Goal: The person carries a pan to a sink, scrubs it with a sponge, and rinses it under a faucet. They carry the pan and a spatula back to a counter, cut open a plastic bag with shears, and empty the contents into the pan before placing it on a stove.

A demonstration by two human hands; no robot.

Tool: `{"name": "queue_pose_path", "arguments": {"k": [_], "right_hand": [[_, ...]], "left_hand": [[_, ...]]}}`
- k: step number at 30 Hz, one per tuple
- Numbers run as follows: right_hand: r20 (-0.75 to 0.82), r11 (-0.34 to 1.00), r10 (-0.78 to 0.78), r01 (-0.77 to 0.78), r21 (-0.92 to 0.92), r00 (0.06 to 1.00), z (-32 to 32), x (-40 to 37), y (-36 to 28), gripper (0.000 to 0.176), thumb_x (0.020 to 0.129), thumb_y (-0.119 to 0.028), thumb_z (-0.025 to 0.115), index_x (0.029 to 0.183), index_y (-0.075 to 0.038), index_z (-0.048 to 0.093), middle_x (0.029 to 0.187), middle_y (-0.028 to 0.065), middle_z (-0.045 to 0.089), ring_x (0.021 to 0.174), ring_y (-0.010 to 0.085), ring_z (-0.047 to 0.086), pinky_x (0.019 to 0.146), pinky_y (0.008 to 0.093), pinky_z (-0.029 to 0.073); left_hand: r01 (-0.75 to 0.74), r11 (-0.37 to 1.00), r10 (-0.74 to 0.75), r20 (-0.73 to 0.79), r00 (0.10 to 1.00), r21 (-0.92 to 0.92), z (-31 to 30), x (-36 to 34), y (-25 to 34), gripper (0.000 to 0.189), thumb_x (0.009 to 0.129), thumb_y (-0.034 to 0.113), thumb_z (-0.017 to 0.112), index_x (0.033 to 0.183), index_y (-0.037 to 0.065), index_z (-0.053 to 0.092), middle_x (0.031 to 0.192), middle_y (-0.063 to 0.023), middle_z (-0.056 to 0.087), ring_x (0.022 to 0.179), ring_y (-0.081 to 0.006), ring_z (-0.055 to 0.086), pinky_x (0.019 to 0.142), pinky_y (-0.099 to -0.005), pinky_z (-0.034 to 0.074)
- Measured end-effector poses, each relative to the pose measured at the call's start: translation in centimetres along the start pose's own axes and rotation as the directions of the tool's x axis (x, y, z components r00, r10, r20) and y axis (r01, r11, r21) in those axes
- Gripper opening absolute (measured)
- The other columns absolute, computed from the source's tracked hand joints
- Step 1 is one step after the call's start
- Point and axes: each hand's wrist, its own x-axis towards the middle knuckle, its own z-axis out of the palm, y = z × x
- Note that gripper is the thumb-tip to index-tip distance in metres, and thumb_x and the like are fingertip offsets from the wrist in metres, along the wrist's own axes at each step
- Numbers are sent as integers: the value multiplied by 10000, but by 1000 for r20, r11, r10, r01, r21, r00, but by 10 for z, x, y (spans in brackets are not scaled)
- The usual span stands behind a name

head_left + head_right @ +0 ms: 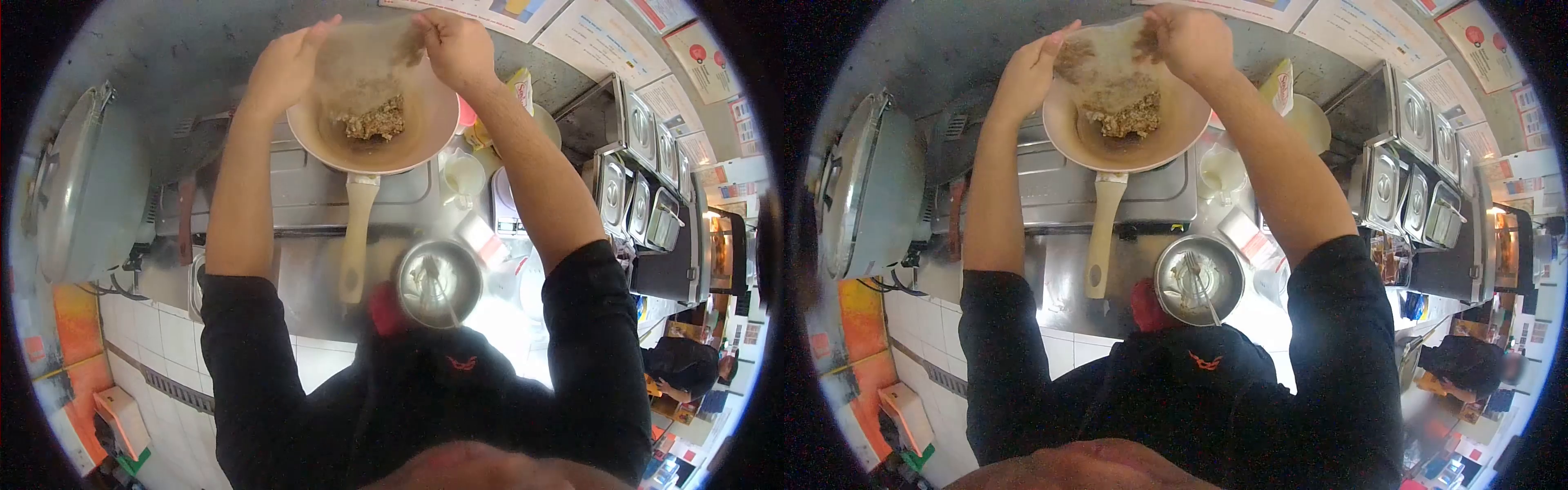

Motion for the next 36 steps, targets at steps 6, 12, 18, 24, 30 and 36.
{"name": "queue_pose_path", "arguments": {"k": [6,12,18,24,30,36], "right_hand": [[-5,995,-61,61,-84,998,-4,9,-4,208,821,-220,484,968,-114,588,768,125,620,674,291,597,617,382,473],[192,998,7,5,-58,981,-20,13,-23,169,776,-183,499,727,-75,620,687,149,605,649,329,587,601,413,453],[87,1000,-15,17,-20,996,-21,11,-28,207,808,-215,484,797,-59,619,751,170,604,714,354,574,631,424,447],[-40,999,48,-48,9,998,-28,13,-31,224,826,-219,474,831,-40,608,767,191,596,726,348,575,641,425,447],[-62,967,86,-69,247,994,-39,13,-43,219,841,-204,472,819,-25,597,706,187,584,666,337,570,610,386,448],[-59,837,218,-156,524,974,-40,24,-38,250,867,-177,437,779,7,582,645,140,599,533,255,562,544,332,442]], "left_hand": [[-90,992,89,8,996,90,-7,3,-9,401,904,375,291,1190,194,507,1262,-111,441,1150,-269,434,951,-332,318],[-93,990,90,40,995,105,-5,6,-10,375,903,338,303,1208,222,487,1290,-104,413,1157,-274,427,958,-333,314],[-82,996,85,72,994,-42,-10,10,-3,423,930,359,293,1225,110,465,1287,-140,412,1210,-253,369,996,-307,263],[-96,994,98,30,995,-59,-13,8,6,445,930,368,301,1201,68,484,1195,-107,512,1114,-195,462,948,-291,326],[-122,923,59,-179,982,-364,-17,2,26,364,895,278,452,1132,15,533,1048,-65,593,942,-122,529,842,-269,404],[-66,961,92,86,992,-267,12,-6,-13,277,765,195,566,972,17,610,845,-107,638,790,-154,590,701,-307,457]]}}
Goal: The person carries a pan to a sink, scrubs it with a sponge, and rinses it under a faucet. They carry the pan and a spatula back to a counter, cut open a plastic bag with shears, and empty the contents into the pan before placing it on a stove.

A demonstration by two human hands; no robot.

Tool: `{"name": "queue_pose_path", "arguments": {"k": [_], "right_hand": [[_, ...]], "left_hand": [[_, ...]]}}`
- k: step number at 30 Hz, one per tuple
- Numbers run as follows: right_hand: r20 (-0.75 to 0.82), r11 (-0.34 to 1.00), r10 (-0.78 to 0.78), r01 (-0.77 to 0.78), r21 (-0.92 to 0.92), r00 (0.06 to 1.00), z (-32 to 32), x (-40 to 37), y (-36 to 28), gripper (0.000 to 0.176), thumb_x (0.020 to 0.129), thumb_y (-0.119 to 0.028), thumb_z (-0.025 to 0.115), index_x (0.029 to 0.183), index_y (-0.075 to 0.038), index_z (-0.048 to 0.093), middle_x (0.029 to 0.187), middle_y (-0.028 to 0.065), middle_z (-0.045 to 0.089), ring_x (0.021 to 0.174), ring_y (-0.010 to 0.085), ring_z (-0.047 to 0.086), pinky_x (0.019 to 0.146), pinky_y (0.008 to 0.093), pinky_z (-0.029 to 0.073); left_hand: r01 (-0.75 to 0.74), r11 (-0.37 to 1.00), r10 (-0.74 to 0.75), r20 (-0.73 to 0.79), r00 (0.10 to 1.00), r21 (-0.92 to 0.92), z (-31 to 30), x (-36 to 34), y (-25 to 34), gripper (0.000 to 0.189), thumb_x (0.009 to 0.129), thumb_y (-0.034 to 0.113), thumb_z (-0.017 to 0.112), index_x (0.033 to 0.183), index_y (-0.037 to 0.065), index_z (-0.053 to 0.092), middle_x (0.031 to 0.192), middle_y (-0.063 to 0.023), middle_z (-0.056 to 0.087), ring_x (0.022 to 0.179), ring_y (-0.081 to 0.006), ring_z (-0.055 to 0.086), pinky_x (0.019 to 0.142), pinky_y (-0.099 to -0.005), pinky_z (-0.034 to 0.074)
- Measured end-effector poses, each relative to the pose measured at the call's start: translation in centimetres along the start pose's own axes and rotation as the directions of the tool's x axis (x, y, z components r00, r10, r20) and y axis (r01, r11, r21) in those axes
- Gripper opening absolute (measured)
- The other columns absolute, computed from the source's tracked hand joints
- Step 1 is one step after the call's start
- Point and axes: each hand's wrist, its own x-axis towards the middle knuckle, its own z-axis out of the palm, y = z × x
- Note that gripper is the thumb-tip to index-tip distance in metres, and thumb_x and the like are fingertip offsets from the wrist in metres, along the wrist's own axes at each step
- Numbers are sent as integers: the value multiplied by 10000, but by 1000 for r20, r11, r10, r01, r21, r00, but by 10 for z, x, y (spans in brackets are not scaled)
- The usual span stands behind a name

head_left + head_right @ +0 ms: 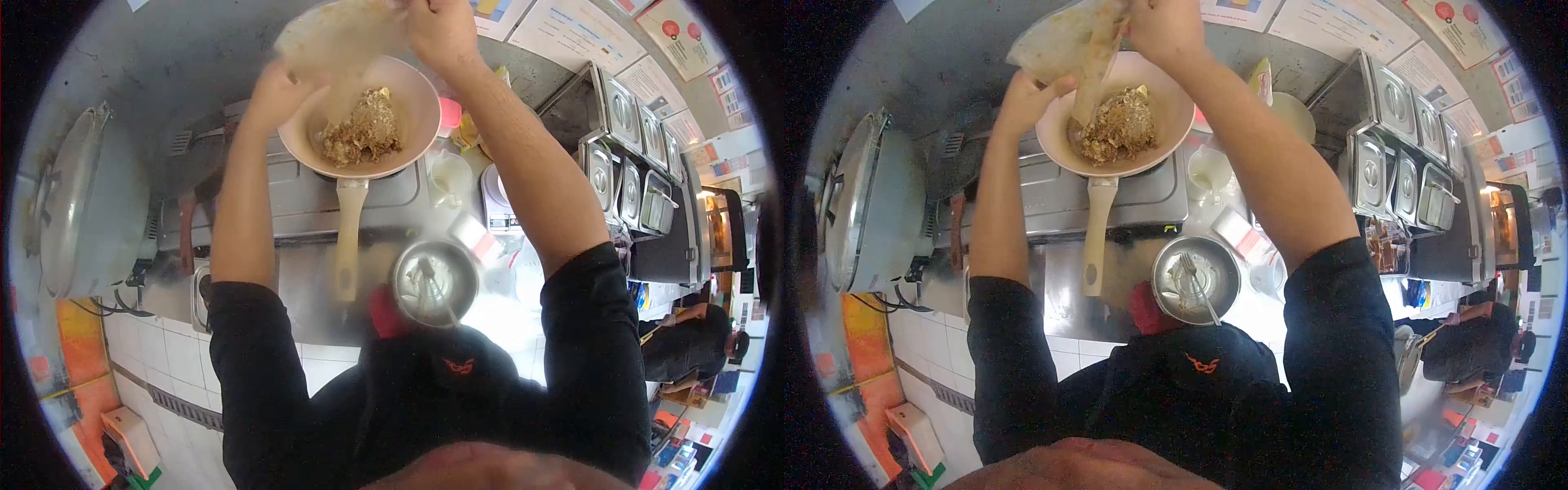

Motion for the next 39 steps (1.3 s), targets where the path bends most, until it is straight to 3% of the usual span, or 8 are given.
{"name": "queue_pose_path", "arguments": {"k": [6,12,14,18,26,28,30,39], "right_hand": [[81,969,141,-121,-216,987,-11,-13,8,200,870,-172,449,921,-17,564,653,102,617,623,217,619,587,305,474],[330,958,-69,154,-241,941,26,-34,47,306,761,-233,569,1004,-64,491,765,166,612,626,255,615,595,334,490],[326,915,405,-378,-144,854,34,-38,34,382,732,-269,615,1017,-48,489,825,152,618,590,221,611,557,311,494],[225,888,449,-403,-220,865,38,-26,86,340,787,-212,564,1021,24,490,816,132,613,624,202,611,515,302,507],[111,705,429,-409,580,897,20,-48,61,239,858,-34,407,1082,18,474,1022,152,543,910,243,570,726,365,511],[334,340,468,-516,786,818,25,-56,71,225,860,-53,408,1075,-17,466,998,123,545,893,230,553,707,356,482],[355,366,532,-586,723,769,32,-69,71,206,861,-63,409,1056,-26,466,968,106,546,860,214,544,688,346,465],[168,478,758,-712,514,630,50,-83,61,170,838,-121,489,994,-55,484,835,62,529,629,177,518,519,315,441]], "left_hand": [[158,935,-34,-362,932,318,19,5,10,180,771,180,605,870,34,641,673,-68,627,616,-143,580,591,-269,449],[118,992,-115,-58,992,51,48,10,19,245,759,107,554,989,34,594,805,-86,630,732,-165,590,667,-286,454],[44,996,-47,35,998,72,53,5,22,311,739,66,527,1047,33,557,933,-95,603,828,-174,577,722,-289,445],[-53,987,63,63,996,-150,62,-10,21,401,732,55,518,1133,42,510,1047,-122,543,842,-176,558,745,-283,438],[417,901,-416,29,909,-122,56,-5,31,441,806,397,535,1028,18,581,931,-78,594,835,-152,531,737,-294,417],[410,862,-414,51,909,-298,62,0,29,483,807,453,519,991,14,596,926,-71,598,816,-154,536,752,-299,410],[359,714,-438,16,899,-601,67,3,27,424,803,399,565,954,5,601,905,-70,607,814,-152,541,773,-298,400],[3,882,-214,-395,893,-472,100,-2,10,184,739,105,601,885,-7,591,869,-122,625,762,-204,599,685,-306,450]]}}
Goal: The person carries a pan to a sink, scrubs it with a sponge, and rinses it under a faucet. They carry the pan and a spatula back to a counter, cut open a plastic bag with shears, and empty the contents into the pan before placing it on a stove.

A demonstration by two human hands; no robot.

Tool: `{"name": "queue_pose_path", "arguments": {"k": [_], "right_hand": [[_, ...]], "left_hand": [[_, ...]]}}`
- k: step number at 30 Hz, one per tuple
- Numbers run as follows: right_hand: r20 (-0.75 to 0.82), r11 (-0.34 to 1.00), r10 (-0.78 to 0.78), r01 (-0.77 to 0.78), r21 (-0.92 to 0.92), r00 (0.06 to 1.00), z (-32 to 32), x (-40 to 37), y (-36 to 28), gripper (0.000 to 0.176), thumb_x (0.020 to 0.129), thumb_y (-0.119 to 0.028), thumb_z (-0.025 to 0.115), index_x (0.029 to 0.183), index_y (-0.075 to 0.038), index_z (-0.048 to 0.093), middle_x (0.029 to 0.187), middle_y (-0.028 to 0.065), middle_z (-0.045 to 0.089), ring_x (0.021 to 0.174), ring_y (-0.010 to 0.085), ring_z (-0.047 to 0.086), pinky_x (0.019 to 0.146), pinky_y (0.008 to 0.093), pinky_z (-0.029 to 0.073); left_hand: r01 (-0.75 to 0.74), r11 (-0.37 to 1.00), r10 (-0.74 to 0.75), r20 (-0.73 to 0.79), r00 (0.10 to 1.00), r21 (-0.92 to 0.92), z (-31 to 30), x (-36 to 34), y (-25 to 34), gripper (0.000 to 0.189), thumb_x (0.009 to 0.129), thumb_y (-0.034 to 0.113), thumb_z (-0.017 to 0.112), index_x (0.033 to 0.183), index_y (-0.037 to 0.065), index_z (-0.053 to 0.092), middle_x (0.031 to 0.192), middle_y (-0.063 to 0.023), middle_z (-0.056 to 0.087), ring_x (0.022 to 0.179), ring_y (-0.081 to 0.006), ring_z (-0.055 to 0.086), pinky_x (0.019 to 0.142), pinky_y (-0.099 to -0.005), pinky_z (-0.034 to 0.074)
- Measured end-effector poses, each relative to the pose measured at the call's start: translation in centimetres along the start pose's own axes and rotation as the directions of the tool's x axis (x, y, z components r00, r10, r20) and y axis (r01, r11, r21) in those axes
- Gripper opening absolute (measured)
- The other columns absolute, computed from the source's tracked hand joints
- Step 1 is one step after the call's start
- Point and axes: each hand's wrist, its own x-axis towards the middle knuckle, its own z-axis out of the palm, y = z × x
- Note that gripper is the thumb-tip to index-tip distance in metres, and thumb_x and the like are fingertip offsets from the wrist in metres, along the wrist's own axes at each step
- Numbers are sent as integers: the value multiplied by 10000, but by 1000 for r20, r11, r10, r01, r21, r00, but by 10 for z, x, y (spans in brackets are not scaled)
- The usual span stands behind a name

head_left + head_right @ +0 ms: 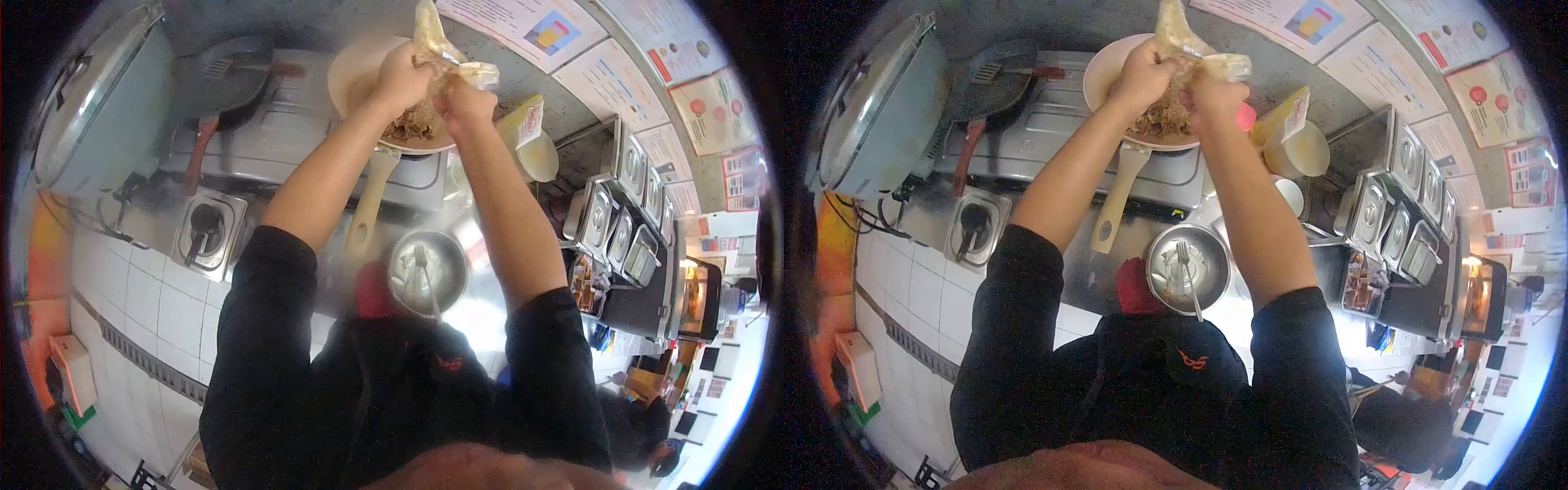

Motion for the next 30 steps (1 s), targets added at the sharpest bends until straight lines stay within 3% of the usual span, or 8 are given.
{"name": "queue_pose_path", "arguments": {"k": [3,9,15,19,21,22,25,30], "right_hand": [[-312,990,-31,-14,-142,950,7,-8,8,212,824,-132,521,1016,-55,472,862,68,519,704,194,523,555,327,458],[453,884,-266,27,467,851,1,-33,1,271,876,-201,432,1119,-83,432,1076,58,504,1005,205,478,807,375,405],[296,856,-270,87,510,916,1,-24,2,268,858,-103,474,1119,-46,462,999,71,546,889,172,537,736,313,455],[299,865,-299,125,486,906,2,-22,0,242,846,-72,483,1080,-13,480,960,95,562,848,178,554,715,301,462],[263,883,-291,153,443,920,11,-27,-7,231,837,-47,486,1063,1,483,953,115,566,823,180,563,714,309,466],[283,850,-324,147,506,903,17,-22,-5,210,833,-32,469,1041,-1,484,959,118,569,789,185,571,664,295,480],[483,846,-262,-42,532,836,38,-57,-14,183,831,-25,456,1011,-8,483,956,117,572,778,197,582,630,284,496],[716,947,-42,-202,251,697,88,-121,16,210,830,-24,457,1039,-16,470,964,107,571,820,210,587,649,287,509]], "left_hand": [[-112,942,134,-46,990,317,0,-5,22,224,714,-6,552,937,-4,566,891,-119,604,803,-211,585,688,-287,447],[-407,793,436,44,899,453,0,-8,31,195,683,36,535,861,48,613,872,-115,566,800,-320,543,699,-387,438],[-562,576,411,384,827,593,-11,-11,48,185,671,8,545,833,36,628,998,-90,525,920,-294,496,800,-357,416],[-506,609,364,351,863,611,-24,-31,51,221,668,48,590,887,54,619,1078,-111,473,982,-293,457,847,-372,383],[-539,722,558,96,825,434,-26,-39,36,441,679,91,640,1102,65,516,1101,-131,438,972,-257,467,837,-344,395],[-259,926,277,-30,960,274,-27,-50,30,670,688,118,683,1247,34,323,1105,-125,435,1019,-208,451,849,-307,396],[58,990,-68,-75,995,-127,-43,-64,48,736,667,224,709,1228,-17,298,1124,-141,443,1040,-222,460,882,-345,388],[-365,915,280,-381,881,-172,-87,-117,81,694,701,170,699,1225,-15,282,1077,-121,486,1003,-204,497,850,-326,417]]}}
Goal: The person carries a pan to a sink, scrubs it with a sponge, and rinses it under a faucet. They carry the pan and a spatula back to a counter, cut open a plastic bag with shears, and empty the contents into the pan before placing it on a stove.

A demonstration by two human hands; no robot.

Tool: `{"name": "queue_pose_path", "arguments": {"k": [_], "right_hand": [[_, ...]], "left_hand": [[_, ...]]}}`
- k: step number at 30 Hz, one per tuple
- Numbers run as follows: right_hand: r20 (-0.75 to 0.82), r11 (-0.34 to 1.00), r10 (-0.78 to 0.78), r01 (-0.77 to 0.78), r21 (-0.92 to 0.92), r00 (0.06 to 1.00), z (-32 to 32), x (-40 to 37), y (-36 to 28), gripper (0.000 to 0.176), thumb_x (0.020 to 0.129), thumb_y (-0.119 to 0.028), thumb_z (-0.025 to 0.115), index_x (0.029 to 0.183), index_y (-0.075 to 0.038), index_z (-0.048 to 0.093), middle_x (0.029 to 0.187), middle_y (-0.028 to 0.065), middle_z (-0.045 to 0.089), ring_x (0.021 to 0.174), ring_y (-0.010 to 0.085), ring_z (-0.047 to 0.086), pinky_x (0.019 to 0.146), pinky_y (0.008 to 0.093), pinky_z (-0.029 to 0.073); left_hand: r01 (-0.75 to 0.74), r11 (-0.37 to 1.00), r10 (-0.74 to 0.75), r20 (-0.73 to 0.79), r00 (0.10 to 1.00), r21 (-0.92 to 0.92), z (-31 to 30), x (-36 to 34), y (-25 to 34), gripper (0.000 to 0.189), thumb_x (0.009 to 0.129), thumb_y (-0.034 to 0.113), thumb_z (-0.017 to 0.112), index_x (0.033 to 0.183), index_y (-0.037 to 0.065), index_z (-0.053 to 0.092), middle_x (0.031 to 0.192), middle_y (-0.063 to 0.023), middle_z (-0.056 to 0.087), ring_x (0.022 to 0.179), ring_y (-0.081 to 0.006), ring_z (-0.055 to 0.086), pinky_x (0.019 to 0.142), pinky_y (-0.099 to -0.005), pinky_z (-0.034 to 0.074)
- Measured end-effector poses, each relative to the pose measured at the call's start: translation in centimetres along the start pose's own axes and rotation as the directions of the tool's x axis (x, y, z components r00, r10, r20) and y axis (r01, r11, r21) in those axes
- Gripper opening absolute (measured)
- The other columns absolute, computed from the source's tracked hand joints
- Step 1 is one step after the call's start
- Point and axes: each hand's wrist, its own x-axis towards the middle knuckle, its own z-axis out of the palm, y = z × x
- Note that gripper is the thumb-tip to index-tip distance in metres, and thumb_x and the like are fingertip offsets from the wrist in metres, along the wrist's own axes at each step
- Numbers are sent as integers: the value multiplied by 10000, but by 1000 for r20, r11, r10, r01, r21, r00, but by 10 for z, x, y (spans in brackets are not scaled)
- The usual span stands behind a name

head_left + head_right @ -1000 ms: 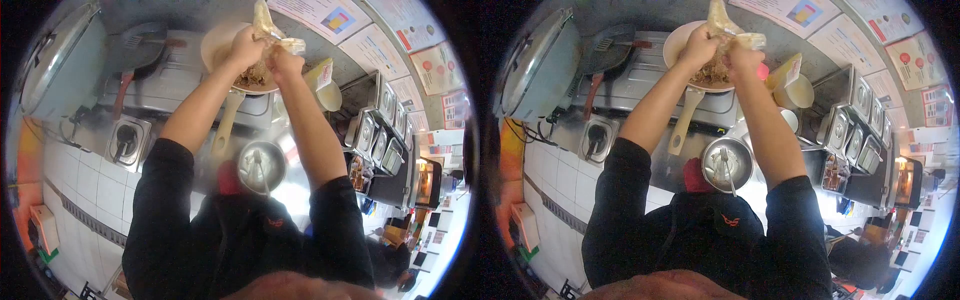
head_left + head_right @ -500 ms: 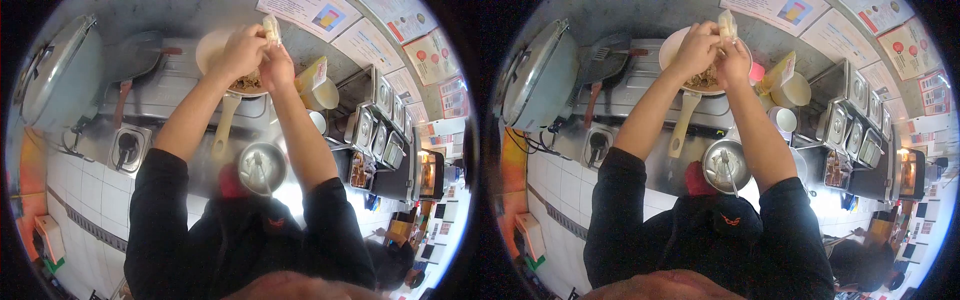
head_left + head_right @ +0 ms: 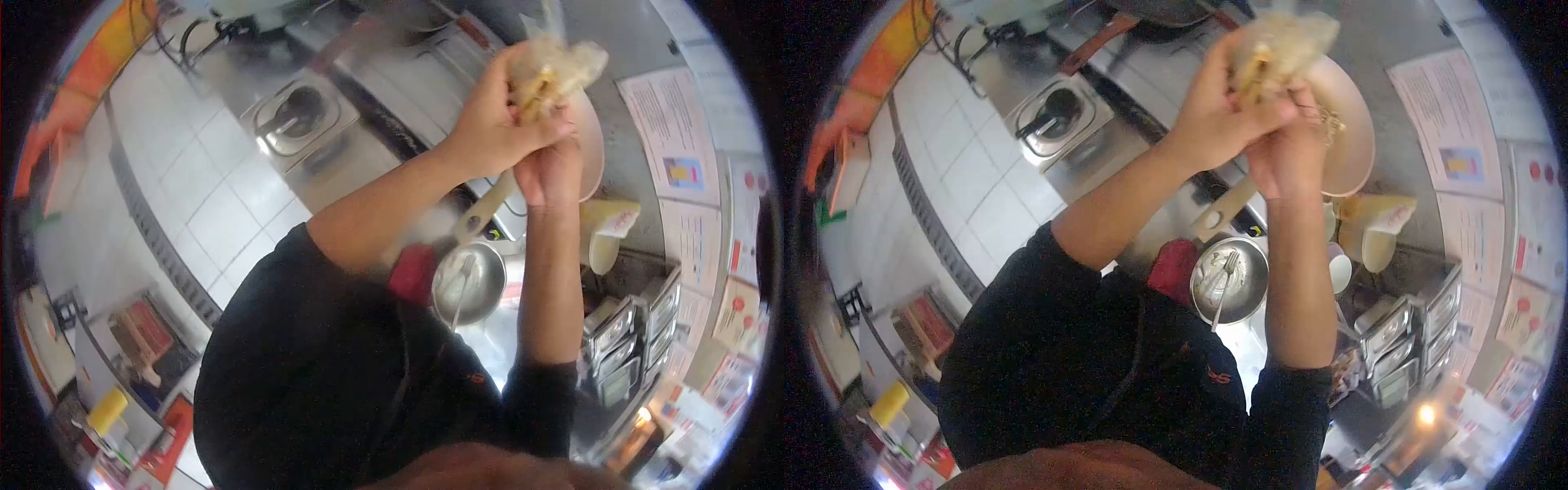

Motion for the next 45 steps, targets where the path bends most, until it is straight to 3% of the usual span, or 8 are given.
{"name": "queue_pose_path", "arguments": {"k": [6,12,20,33,39,40,43,45], "right_hand": [[221,579,69,141,-803,973,59,-3,79,189,716,-106,662,869,-24,586,793,94,579,646,164,587,553,269,470],[572,358,-2,534,-766,821,98,9,177,174,708,-143,622,851,-46,610,816,131,590,737,268,579,649,362,458],[489,-259,332,577,-775,806,77,39,299,184,708,-155,541,821,-60,650,907,121,588,901,266,540,713,412,426],[542,-84,456,640,-763,706,79,48,287,252,766,-199,482,869,4,590,893,158,591,811,294,591,707,390,485],[816,40,28,815,-578,577,83,22,133,130,744,-161,527,804,-47,543,841,99,527,790,237,577,629,352,510],[910,-273,77,887,-373,407,69,27,99,128,711,-154,558,807,-69,553,820,79,514,789,218,570,615,353,492],[403,113,-181,426,-898,897,-3,13,-2,203,664,-148,615,825,-27,590,739,121,598,688,208,590,620,328,478],[244,40,-382,280,-959,891,-75,19,-42,192,678,-129,626,843,-33,617,689,107,629,572,165,610,572,278,491]], "left_hand": [[26,1000,-21,-417,909,7,-104,-54,61,391,790,69,576,1124,15,380,1018,-77,520,912,-156,521,781,-292,439],[132,618,366,-432,824,775,-212,-101,127,453,739,54,519,1161,-62,399,1103,-150,506,1007,-245,509,871,-354,430],[31,731,437,-502,746,682,-204,-108,134,519,782,212,541,1197,-48,371,1153,-186,455,1026,-268,493,897,-364,410],[-44,858,365,-547,753,512,-203,-119,131,563,724,80,513,1236,-43,313,1209,-212,408,1050,-309,488,929,-384,384],[185,740,301,-563,770,647,-230,-127,123,634,704,138,584,1256,-9,309,1203,-178,428,1043,-301,488,895,-370,394],[119,811,306,-588,749,573,-216,-119,122,578,759,177,551,1253,-13,319,1204,-176,433,1047,-300,489,915,-373,382],[88,871,308,-677,668,483,-197,-107,127,511,819,214,509,1241,-18,339,1190,-176,451,1037,-301,500,932,-379,376],[46,902,278,-659,698,429,-207,-112,130,676,672,135,635,1239,-29,305,1191,-203,424,1071,-357,467,917,-418,375]]}}
